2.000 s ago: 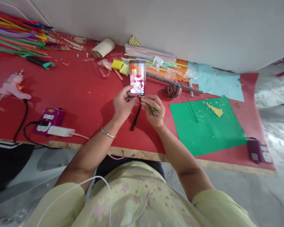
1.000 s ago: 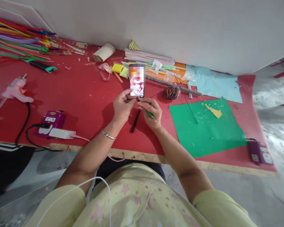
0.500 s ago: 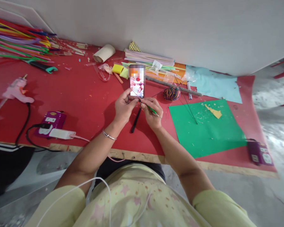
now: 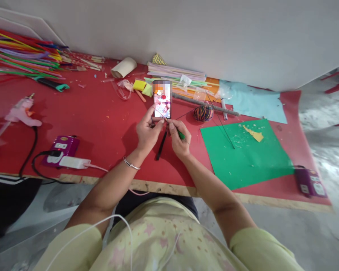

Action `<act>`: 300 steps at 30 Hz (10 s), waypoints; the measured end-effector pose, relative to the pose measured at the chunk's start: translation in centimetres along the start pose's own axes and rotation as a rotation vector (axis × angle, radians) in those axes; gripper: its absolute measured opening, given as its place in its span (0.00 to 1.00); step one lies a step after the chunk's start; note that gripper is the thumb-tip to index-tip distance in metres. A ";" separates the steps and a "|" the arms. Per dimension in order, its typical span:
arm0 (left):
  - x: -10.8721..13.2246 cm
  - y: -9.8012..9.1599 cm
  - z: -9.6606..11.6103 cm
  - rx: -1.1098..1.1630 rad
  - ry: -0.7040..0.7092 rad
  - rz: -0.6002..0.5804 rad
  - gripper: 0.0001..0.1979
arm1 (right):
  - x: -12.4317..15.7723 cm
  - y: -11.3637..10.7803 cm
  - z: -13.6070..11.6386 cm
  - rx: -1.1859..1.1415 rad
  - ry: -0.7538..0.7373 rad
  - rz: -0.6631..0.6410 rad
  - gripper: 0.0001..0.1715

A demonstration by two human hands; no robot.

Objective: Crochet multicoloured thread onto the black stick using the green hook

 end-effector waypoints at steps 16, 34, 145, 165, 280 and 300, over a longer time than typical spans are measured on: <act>-0.3 0.7 -0.9 0.372 -0.356 -0.057 0.40 | -0.2 0.4 2.4 -0.414 0.293 0.015 0.19; -1.3 -0.3 -0.5 0.306 -0.388 -0.134 0.39 | -2.1 -1.2 1.6 -0.283 0.190 -0.252 0.12; 0.1 0.9 -1.8 0.307 -0.077 0.059 0.40 | 0.4 0.8 1.5 -0.322 0.370 0.160 0.27; -0.1 0.9 0.0 0.517 -0.342 -0.012 0.35 | -0.6 1.4 2.7 -0.711 0.547 -0.048 0.19; -0.3 0.8 0.2 0.430 -0.436 -0.198 0.35 | -1.2 0.1 2.5 -0.661 0.640 -0.122 0.21; -0.5 0.5 0.3 0.348 -0.419 -0.156 0.35 | -1.4 -0.3 1.3 -0.514 0.563 -0.101 0.18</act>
Point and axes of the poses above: each hand's wrist, its own x-axis away from the middle knuckle, its own y-axis out of the palm, z = x × y, the point moved 6 cm from there along -x, towards the middle knuckle, and after that the axes turned 8 degrees about y, right-handed, at the moved point
